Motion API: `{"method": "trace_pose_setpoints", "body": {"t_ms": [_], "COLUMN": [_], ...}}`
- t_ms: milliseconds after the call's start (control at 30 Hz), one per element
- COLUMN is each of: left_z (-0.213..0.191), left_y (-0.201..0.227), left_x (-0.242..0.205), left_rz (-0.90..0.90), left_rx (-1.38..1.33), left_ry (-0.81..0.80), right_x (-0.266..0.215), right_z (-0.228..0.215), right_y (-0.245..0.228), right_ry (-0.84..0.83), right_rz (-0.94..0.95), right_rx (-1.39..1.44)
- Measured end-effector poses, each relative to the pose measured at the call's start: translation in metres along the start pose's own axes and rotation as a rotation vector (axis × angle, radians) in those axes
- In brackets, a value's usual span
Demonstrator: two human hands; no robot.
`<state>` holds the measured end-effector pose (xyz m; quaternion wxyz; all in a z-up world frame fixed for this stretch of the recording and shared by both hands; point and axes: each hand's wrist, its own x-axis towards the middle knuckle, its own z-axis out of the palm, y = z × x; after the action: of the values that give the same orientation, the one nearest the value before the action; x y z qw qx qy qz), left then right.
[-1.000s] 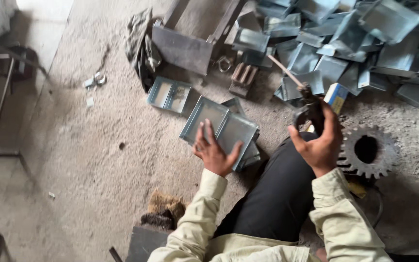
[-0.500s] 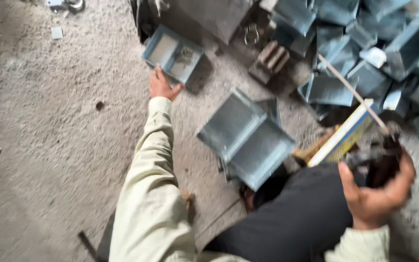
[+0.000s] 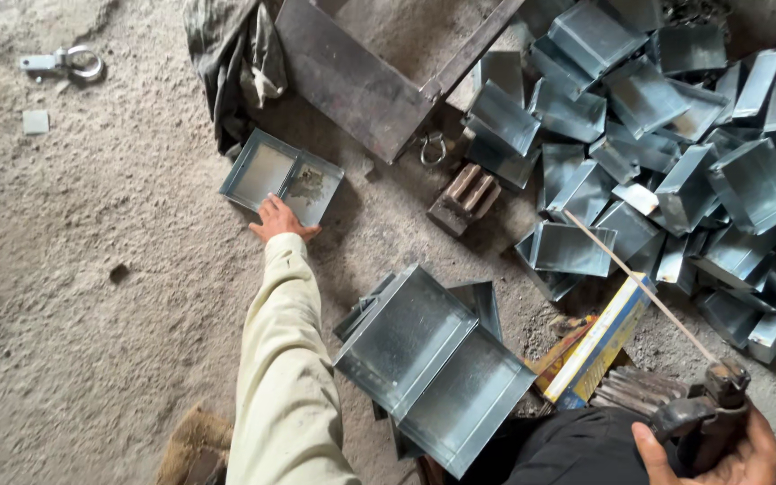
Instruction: The person sits on the floor and uses a welding torch to join the seams of small metal boxes. They pick up a box, position it on a gear-like support, and weld the edges, creating bright sparks. The person repeats this process for several boxes, moving the finished ones aside.
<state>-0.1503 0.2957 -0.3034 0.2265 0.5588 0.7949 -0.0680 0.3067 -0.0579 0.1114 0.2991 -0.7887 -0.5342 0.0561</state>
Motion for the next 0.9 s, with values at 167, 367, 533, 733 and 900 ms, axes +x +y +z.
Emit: {"method": "trace_pose_setpoints", "body": {"t_ms": [167,367,533,733,900], "left_z": [0.014,0.029,0.024,0.024,0.037], "left_y": [-0.019,-0.090,-0.131,-0.152,-0.183], "left_x": [-0.042,-0.152,-0.272,-0.325,-0.338], "left_rz": [-0.103,-0.334,-0.560,-0.584,-0.453], "left_rx": [0.119,-0.013,-0.134,-0.411,-0.651], "left_ry": [-0.116,-0.266,-0.289,-0.238,-0.232], "right_x": [-0.006,0.000,-0.001,0.001,0.008], "right_z": [0.010,0.015,0.014,0.014,0.024], "right_y": [-0.014,-0.029,-0.026,-0.024,-0.014], "right_ry": [0.066,0.171,0.228,0.279,0.361], "right_rz": [-0.012,-0.075,-0.120,-0.168,-0.332], "right_rx": [0.231,0.223,0.225,0.241,0.258]}}
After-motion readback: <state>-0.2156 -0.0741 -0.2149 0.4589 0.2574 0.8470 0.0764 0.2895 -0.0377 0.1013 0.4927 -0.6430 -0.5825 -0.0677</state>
